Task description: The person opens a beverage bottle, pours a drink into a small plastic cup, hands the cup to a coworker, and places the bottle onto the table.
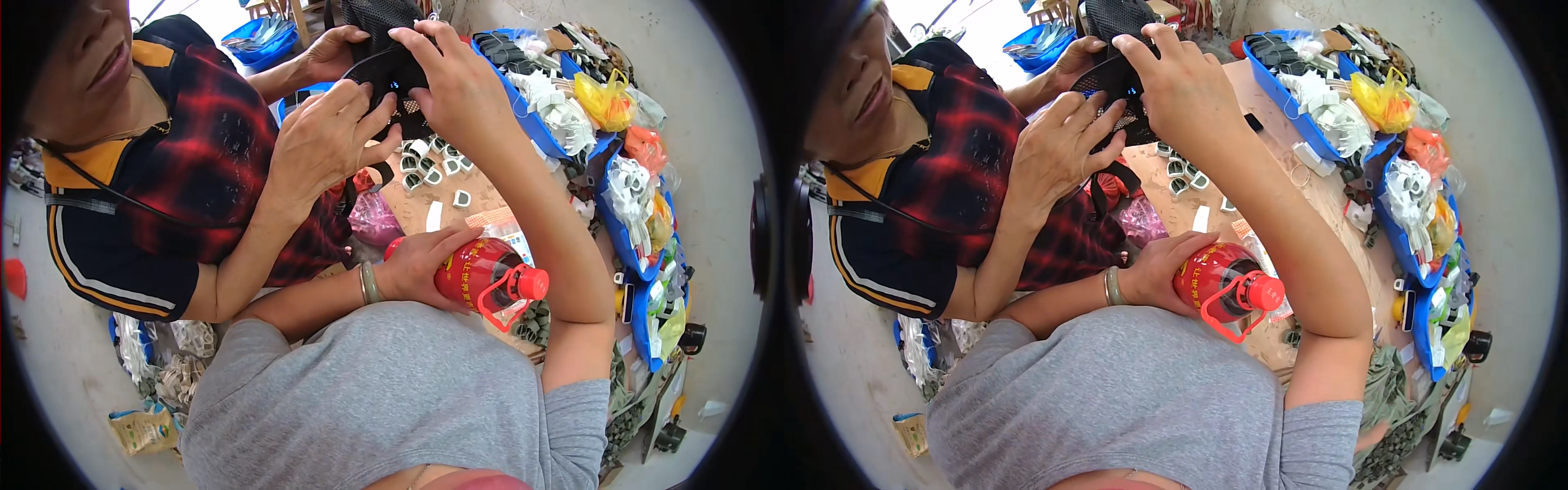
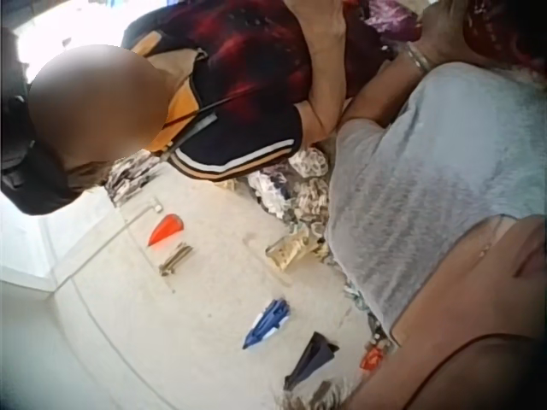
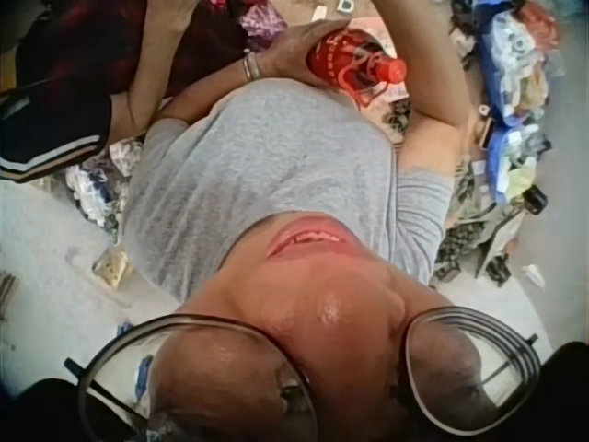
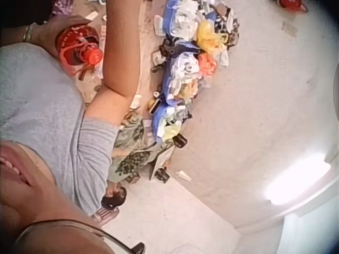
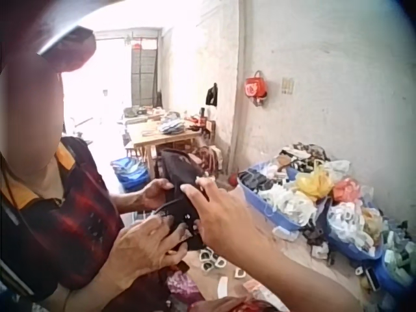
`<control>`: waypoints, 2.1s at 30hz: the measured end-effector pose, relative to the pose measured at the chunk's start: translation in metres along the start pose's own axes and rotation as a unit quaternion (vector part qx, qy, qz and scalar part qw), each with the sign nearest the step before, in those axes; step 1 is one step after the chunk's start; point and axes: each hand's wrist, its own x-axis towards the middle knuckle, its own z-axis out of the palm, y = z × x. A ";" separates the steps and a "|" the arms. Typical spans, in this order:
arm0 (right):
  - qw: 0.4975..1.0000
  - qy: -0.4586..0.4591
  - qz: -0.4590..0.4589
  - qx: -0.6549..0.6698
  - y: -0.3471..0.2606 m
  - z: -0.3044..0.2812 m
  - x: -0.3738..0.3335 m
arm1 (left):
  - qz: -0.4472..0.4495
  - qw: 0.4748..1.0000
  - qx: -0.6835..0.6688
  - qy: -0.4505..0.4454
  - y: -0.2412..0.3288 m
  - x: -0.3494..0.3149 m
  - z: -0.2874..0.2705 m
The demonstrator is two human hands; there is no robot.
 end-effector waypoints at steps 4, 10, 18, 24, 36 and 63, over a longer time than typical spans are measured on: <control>0.999 0.019 -0.026 -0.009 0.005 0.004 0.000 | -0.001 1.000 -0.001 0.004 -0.004 0.001 -0.001; 0.999 0.026 -0.028 -0.019 0.007 0.006 0.002 | -0.023 1.000 0.003 0.019 -0.003 0.000 -0.004; 0.999 0.028 -0.036 -0.010 0.008 0.014 0.000 | -0.036 0.999 0.008 0.037 -0.006 0.000 -0.004; 0.999 0.026 -0.035 -0.005 0.005 0.016 0.003 | -0.035 0.999 0.016 0.037 -0.008 0.002 -0.003; 0.997 0.053 -0.036 -0.039 0.005 0.020 0.001 | -0.087 0.996 -0.009 0.016 -0.013 0.001 -0.005; 1.000 0.004 -0.007 -0.023 0.001 0.012 -0.010 | -0.079 0.995 -0.052 0.043 0.002 -0.005 0.020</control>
